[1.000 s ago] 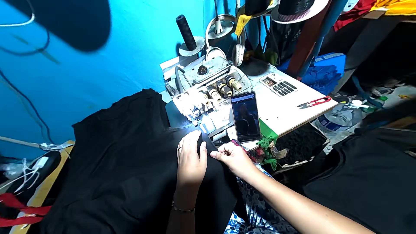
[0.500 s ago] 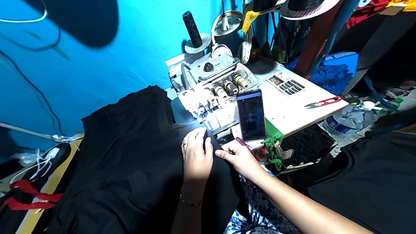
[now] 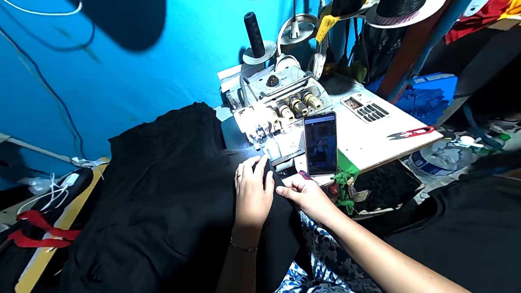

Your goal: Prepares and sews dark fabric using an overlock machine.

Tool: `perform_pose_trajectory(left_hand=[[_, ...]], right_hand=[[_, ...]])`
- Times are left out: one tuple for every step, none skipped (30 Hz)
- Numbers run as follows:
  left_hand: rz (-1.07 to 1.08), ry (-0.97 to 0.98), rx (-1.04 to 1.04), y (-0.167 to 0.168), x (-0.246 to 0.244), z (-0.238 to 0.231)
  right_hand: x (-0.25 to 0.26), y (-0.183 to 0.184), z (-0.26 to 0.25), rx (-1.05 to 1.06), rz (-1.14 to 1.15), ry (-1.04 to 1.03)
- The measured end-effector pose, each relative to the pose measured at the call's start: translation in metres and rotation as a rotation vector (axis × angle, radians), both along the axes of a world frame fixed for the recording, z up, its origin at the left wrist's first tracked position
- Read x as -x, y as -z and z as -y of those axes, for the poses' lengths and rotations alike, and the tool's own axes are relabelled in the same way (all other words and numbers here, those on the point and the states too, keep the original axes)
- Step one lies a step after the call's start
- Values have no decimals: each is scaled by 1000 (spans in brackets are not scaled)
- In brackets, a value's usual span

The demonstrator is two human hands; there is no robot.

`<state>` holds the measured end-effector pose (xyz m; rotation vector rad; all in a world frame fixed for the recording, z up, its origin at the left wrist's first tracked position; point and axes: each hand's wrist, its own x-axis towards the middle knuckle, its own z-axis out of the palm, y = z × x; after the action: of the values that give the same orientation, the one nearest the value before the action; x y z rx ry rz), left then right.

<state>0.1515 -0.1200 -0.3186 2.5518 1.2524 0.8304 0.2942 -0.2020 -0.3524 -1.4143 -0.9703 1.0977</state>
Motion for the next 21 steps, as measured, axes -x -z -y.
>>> perform_pose_trajectory(left_hand=[[-3, 1, 0, 0, 0, 0], [-3, 4, 5, -1, 0, 0], [-6, 6, 16, -3, 1, 0], [-7, 8, 24, -4, 1, 0], [-7, 10, 25, -5, 2, 0], [-7, 11, 18, -5, 2, 0], [-9, 12, 11, -5, 3, 0], [-11, 14, 3, -4, 3, 0], [-13, 17, -4, -3, 4, 0], [-12, 19, -10, -2, 4, -1], [-14, 20, -5, -2, 4, 0], [-17, 21, 2, -2, 4, 0], [-18, 23, 7, -2, 4, 1], [-20, 26, 14, -2, 5, 1], [-20, 31, 15, -3, 5, 1], [-16, 35, 10, -2, 5, 1], [-7, 40, 2, -2, 5, 0], [-1, 42, -3, -1, 5, 0], [3, 44, -4, -1, 5, 0], [4, 45, -2, -2, 5, -1], [6, 47, -1, -3, 5, -1]], right_hand=[[0, -2, 1, 7, -15, -7], [0, -6, 3, 20, -30, -13], [1, -10, 4, 32, -55, -15], [1, -15, 5, 42, -76, -13], [2, -18, 5, 47, -88, -13], [2, -18, 5, 53, -88, -15], [1, -15, 4, 54, -82, -15], [0, -11, 3, 58, -68, -17], [0, -7, 2, 61, -63, -17], [0, -5, 1, 63, -65, -14], [-1, -4, 1, 68, -61, -15], [-1, -4, 1, 69, -56, -10], [0, -3, 1, 69, -52, -8], [0, -3, 1, 70, -47, -7], [0, -3, 1, 69, -42, -5], [0, -3, 1, 68, -40, 0], [-1, -2, 1, 67, -34, -3], [-1, -2, 0, 64, -31, 2], [0, -2, 0, 64, -24, 4], [0, -1, -1, 62, -21, 5], [0, -2, -1, 58, -19, 4]])
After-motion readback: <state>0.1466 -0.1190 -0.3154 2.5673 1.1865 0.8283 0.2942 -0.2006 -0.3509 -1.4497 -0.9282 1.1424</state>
